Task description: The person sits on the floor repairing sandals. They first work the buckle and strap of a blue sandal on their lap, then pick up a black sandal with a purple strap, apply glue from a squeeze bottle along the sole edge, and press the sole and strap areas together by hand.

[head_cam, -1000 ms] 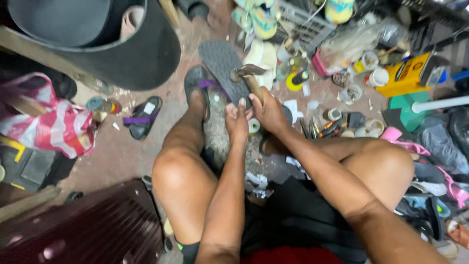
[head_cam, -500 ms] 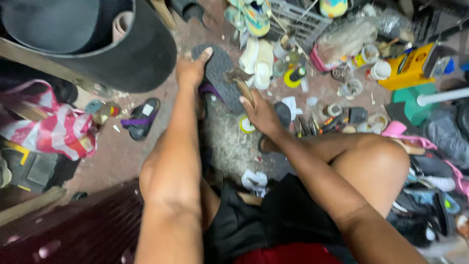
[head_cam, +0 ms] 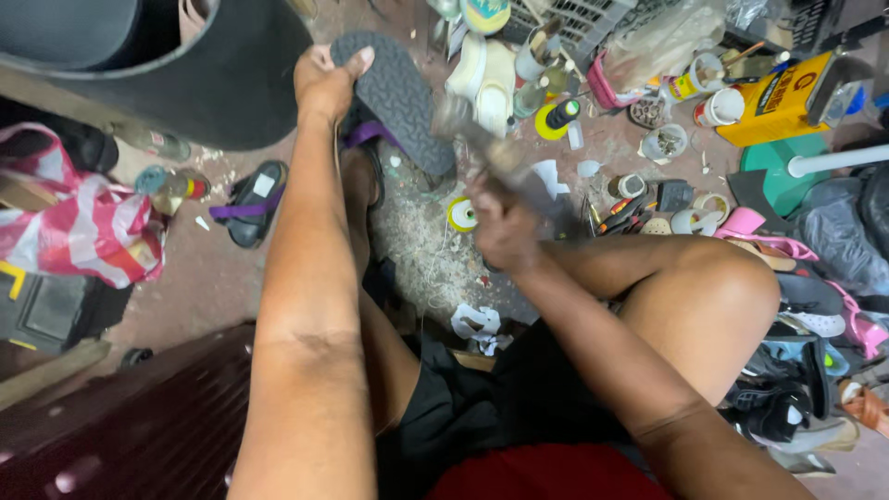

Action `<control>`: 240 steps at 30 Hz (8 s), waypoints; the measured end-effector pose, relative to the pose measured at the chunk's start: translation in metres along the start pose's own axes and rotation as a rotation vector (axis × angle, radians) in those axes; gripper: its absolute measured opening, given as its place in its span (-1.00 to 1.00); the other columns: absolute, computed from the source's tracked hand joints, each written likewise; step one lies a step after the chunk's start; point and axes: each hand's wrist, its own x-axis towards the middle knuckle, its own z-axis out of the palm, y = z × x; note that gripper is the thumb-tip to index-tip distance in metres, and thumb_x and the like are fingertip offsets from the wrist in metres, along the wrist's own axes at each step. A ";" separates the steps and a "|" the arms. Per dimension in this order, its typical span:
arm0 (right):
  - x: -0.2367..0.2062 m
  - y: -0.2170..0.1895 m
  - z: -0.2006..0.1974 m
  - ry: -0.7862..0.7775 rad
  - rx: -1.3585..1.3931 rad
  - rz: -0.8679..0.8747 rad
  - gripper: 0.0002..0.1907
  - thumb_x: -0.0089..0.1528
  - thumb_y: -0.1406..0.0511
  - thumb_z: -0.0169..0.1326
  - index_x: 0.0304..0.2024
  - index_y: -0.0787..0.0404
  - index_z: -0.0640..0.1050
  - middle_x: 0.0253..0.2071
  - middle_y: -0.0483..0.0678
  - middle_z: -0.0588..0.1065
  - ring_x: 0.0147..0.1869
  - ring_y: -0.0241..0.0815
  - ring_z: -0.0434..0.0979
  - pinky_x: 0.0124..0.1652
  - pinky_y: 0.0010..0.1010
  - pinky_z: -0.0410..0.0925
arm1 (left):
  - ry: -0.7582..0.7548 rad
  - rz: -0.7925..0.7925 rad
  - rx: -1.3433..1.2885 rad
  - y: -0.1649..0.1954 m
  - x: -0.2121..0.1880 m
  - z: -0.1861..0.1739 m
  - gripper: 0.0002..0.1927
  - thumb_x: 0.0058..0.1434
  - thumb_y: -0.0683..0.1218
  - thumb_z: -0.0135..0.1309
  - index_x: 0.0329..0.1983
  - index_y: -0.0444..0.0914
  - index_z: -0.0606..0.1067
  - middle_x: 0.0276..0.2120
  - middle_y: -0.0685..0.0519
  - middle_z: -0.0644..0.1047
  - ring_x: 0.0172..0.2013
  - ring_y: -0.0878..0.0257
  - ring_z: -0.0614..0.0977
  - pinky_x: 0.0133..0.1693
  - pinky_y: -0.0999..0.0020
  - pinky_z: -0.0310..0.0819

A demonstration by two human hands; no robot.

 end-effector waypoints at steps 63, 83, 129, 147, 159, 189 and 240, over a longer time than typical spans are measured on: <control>0.043 -0.007 0.018 -0.236 -0.155 0.442 -0.70 0.41 0.15 0.04 -0.07 0.29 0.47 -0.32 0.30 0.51 -0.23 0.37 0.54 -0.30 -0.01 0.36 | 0.615 0.064 0.366 -0.050 -0.068 0.006 -0.60 0.39 0.11 -0.09 -0.04 -0.28 0.55 -0.04 -0.22 0.58 -0.02 -0.16 0.58 0.01 0.00 0.41; 0.097 -0.014 0.014 -0.079 -0.076 0.308 -0.65 0.46 0.09 -0.15 -0.05 0.25 0.44 -0.41 0.19 0.48 -0.35 0.22 0.52 -0.32 -0.07 0.35 | 0.207 -0.325 -0.228 -0.090 -0.176 0.079 -0.56 0.30 0.12 0.21 -0.31 -0.34 0.36 -0.42 -0.04 0.43 -0.52 0.24 0.52 -0.51 0.31 0.56; 0.132 0.000 0.011 -0.547 -0.369 0.312 -0.63 0.34 0.08 0.03 -0.03 0.24 0.50 -0.33 0.30 0.55 -0.27 0.35 0.56 -0.25 0.11 0.37 | 0.095 -0.364 -0.424 -0.089 -0.180 0.074 -0.62 0.20 0.07 0.29 -0.43 -0.19 0.35 -0.49 0.12 0.39 -0.55 0.32 0.49 -0.51 0.36 0.51; -0.175 0.060 -0.159 -0.844 -0.499 1.200 -0.66 0.47 0.12 -0.01 -0.02 0.29 0.51 -0.18 0.21 0.52 -0.13 0.07 0.50 -0.09 -0.15 0.37 | 0.237 0.643 0.400 -0.008 -0.179 0.084 -0.64 0.08 -0.15 0.37 -0.10 -0.24 0.50 -0.24 -0.08 0.51 -0.18 -0.10 0.57 -0.13 0.08 0.44; -0.167 0.056 -0.184 -0.125 -0.433 1.012 -0.64 0.46 0.18 -0.05 0.14 0.32 0.47 0.01 0.11 0.52 0.07 -0.08 0.50 0.08 -0.27 0.40 | 0.046 0.821 0.538 0.062 -0.263 0.048 -0.56 0.00 -0.13 0.45 -0.16 -0.28 0.45 -0.21 -0.07 0.54 -0.20 -0.08 0.58 -0.14 0.11 0.42; -0.064 -0.080 -0.121 0.013 0.536 0.806 -0.38 0.48 0.01 -0.40 0.37 0.27 0.33 -0.05 0.01 0.44 -0.11 -0.24 0.38 -0.06 -0.39 0.34 | -0.098 0.766 0.543 0.092 -0.353 0.051 -0.52 -0.01 -0.13 0.48 -0.20 -0.28 0.40 -0.34 -0.04 0.48 -0.36 0.03 0.58 -0.29 0.25 0.48; -0.056 -0.080 -0.121 -0.131 0.535 0.748 -0.35 0.47 0.00 -0.41 0.31 0.37 0.37 0.23 0.15 0.48 0.33 0.03 0.43 0.31 -0.23 0.21 | -0.196 0.600 0.502 0.105 -0.327 0.071 -0.84 0.29 -0.13 0.21 -0.16 -0.26 0.47 -0.28 -0.05 0.55 -0.18 0.02 0.60 0.28 0.02 0.41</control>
